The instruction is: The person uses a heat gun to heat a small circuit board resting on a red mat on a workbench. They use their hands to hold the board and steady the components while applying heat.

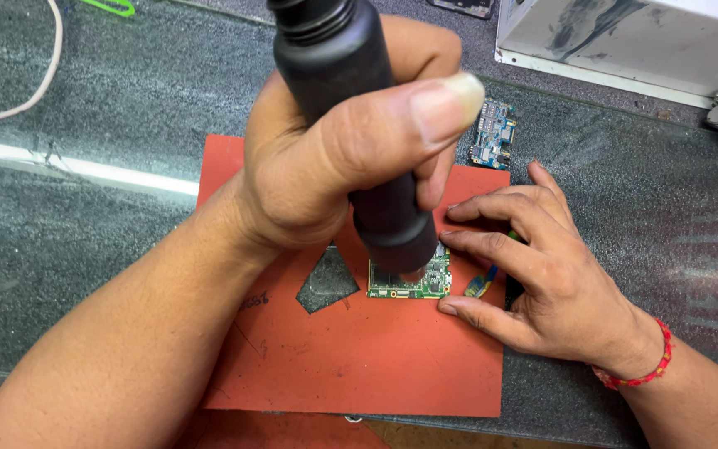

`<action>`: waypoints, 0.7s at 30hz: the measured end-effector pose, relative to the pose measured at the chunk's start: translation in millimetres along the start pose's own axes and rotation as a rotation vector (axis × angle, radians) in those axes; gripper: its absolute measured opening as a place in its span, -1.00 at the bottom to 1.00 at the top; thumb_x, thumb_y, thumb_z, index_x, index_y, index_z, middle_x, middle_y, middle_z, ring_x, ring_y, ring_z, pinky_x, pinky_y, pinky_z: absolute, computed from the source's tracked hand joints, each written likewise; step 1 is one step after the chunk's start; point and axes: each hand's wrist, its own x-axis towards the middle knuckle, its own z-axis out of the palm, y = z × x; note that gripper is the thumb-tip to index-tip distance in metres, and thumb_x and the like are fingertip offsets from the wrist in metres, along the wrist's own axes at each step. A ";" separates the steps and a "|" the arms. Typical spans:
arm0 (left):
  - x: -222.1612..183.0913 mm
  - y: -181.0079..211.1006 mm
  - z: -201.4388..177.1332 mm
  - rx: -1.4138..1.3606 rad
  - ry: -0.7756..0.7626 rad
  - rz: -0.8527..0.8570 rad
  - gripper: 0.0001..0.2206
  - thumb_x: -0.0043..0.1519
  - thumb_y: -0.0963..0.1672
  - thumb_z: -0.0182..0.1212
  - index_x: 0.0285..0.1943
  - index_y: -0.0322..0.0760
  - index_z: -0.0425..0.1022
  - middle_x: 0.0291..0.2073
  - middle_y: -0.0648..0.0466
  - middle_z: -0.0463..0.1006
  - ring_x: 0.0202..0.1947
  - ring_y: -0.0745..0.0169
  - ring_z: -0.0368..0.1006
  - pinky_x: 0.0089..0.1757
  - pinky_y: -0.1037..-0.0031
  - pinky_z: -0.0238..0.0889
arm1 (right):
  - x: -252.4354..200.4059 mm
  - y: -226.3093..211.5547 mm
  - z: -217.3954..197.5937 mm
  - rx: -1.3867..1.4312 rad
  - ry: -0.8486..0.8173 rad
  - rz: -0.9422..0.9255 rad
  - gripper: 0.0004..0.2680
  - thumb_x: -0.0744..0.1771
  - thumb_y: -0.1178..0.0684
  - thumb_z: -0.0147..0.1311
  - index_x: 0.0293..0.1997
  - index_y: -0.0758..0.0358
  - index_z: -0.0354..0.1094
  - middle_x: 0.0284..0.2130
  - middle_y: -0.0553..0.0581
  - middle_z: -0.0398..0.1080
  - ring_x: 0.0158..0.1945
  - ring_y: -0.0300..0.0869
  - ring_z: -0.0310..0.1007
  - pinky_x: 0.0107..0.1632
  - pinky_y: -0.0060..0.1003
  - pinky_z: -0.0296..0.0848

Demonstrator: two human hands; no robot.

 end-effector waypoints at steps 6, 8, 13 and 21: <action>2.4 -2.3 1.0 0.026 0.065 0.073 -0.67 0.43 -0.07 0.03 -0.37 -0.39 0.34 -0.48 0.00 0.47 -0.43 0.33 0.38 -0.30 0.53 0.23 | 0.1 -0.8 0.3 -0.004 -0.002 0.020 -0.60 0.16 -0.20 0.37 -0.02 0.16 0.48 0.05 0.09 0.36 0.18 0.00 0.33 0.42 0.43 -0.03; 0.8 0.2 -1.9 0.040 0.011 0.060 -0.65 0.44 -0.08 0.01 -0.40 -0.38 0.32 -0.49 0.00 0.47 -0.47 0.36 0.31 -0.31 0.55 0.20 | 0.4 -0.6 0.5 -0.001 0.002 0.017 -0.59 0.15 -0.19 0.37 0.00 0.16 0.48 0.05 0.09 0.37 0.17 -0.01 0.33 0.42 0.43 -0.02; 2.9 -3.1 -2.5 -0.062 -0.020 0.023 -0.63 0.45 -0.05 0.12 -0.40 -0.35 0.28 -0.51 0.02 0.42 -0.45 0.33 0.37 -0.28 0.53 0.25 | -0.1 0.9 0.9 -0.007 0.029 0.001 -0.59 0.15 -0.18 0.37 0.00 0.15 0.47 0.04 0.10 0.37 0.16 0.00 0.34 0.42 0.41 -0.02; 5.4 -16.7 -2.0 -0.173 -0.001 0.017 -0.68 0.41 -0.05 0.20 -0.34 -0.37 0.45 -0.56 0.08 0.44 -0.48 0.40 0.35 -0.32 0.51 0.21 | -26.6 27.6 32.3 -0.130 0.101 0.070 -0.51 0.04 -0.26 0.38 -0.01 0.02 0.47 0.04 0.08 0.42 0.16 -0.01 0.37 0.45 0.35 0.05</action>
